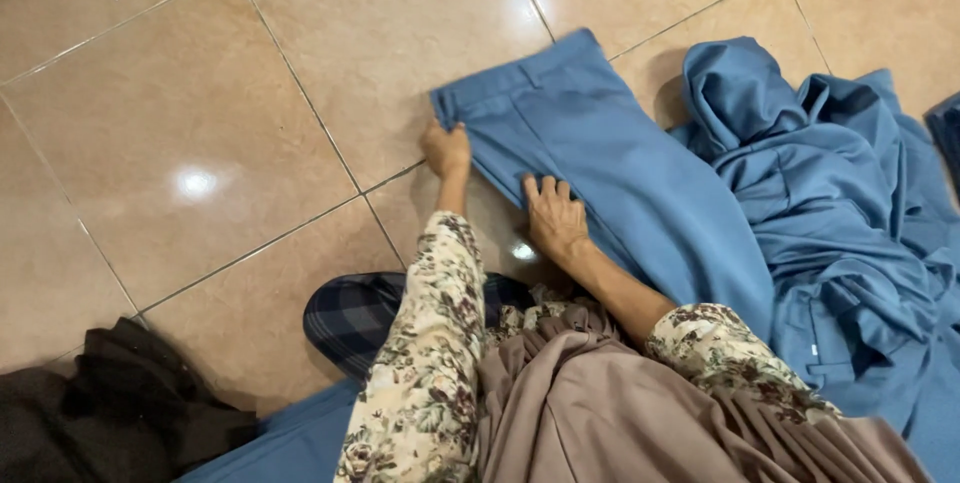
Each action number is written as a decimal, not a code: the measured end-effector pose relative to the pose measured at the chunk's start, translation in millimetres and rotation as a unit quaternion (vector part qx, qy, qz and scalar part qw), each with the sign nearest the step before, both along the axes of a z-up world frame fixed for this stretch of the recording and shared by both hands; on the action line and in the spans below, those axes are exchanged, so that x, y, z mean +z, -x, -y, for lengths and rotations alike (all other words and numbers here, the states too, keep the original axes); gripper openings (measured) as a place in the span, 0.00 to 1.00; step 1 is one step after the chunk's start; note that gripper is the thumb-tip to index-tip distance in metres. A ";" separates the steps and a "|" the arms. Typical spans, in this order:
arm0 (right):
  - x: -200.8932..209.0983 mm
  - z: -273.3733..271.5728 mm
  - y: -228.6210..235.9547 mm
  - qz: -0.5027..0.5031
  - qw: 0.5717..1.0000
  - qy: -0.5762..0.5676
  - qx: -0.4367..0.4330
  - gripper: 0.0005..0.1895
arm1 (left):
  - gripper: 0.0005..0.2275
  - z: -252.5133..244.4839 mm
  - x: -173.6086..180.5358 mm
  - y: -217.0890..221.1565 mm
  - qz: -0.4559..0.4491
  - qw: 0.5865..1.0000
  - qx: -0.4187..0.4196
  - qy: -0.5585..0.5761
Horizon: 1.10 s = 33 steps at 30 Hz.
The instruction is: The person folds several pairs of blue pants while sitting on the floor, smoothing the fabric and aligning the legs before placing them onto a pile of other garments.
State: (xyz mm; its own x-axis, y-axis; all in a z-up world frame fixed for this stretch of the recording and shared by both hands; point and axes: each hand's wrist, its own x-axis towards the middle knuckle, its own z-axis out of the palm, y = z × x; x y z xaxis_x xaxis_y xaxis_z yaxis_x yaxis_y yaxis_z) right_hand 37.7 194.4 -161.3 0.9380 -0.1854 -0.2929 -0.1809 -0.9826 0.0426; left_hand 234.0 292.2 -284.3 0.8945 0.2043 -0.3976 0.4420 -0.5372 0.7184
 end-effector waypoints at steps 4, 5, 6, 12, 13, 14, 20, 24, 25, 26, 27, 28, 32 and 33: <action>-10.0 -16.4 -12.3 0.032 0.999 -0.007 0.035 0.26 | 0.26 -69.9 -10.7 -41.9 -0.002 0.997 0.067 -0.044; -18.2 -20.3 -13.7 0.052 0.997 0.004 0.050 0.27 | 0.26 -91.4 -13.1 -50.3 0.003 0.994 0.092 -0.057; -26.2 -23.3 -16.1 0.074 0.995 0.014 0.065 0.27 | 0.26 -112.2 -14.6 -59.6 0.010 0.990 0.118 -0.070; -60.4 -52.8 -37.1 0.050 0.994 -0.019 0.096 0.19 | 0.26 -260.5 -6.2 -57.4 0.041 0.960 0.274 -0.046; -71.7 -58.0 -41.6 0.050 0.994 -0.022 0.099 0.19 | 0.26 -279.7 -24.7 -45.7 0.041 0.959 0.277 -0.049; -82.9 -64.3 -46.7 0.017 0.993 -0.044 0.111 0.22 | 0.27 -300.4 -42.0 -34.1 0.034 0.950 0.309 -0.037; -117.1 -64.5 -78.9 -0.050 0.983 -0.123 0.123 0.28 | 0.37 -301.3 -39.5 39.2 -0.087 0.894 0.405 0.171; -123.2 -59.8 -86.5 -0.036 0.978 -0.180 0.102 0.34 | 0.62 -207.2 45.5 65.2 -0.251 0.829 0.346 0.361; -109.0 -65.2 -83.2 -0.034 0.978 -0.178 0.103 0.34 | 0.62 -178.4 55.5 78.3 -0.250 0.829 0.345 0.363; -94.9 -68.3 -79.2 -0.042 0.980 -0.162 0.105 0.35 | 0.59 -147.4 65.1 91.2 -0.263 0.830 0.301 0.388; -81.2 -71.2 -75.0 -0.051 0.982 -0.145 0.107 0.36 | 0.56 -116.2 74.7 104.6 -0.275 0.830 0.256 0.413; -80.4 -70.4 -67.6 -0.051 0.983 -0.143 0.105 0.36 | 0.56 -102.8 51.1 108.9 -0.277 0.830 0.253 0.414; -63.3 -65.4 -27.0 -0.066 0.988 -0.111 0.080 0.41 | 0.42 -78.6 -49.9 106.6 -0.240 0.874 0.281 0.316; -55.5 -63.5 -14.3 -0.055 0.992 -0.082 0.082 0.41 | 0.37 -79.3 -77.0 100.2 -0.231 0.880 0.304 0.283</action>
State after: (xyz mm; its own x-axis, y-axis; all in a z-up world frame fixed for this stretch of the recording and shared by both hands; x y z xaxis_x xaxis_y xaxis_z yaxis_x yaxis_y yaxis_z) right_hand 52.0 257.9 -216.8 0.9119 0.0264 -0.4095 -0.0208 -0.9937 -0.1104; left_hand 133.8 371.5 -361.3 0.4056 0.2419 -0.8815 0.8389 0.2844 0.4641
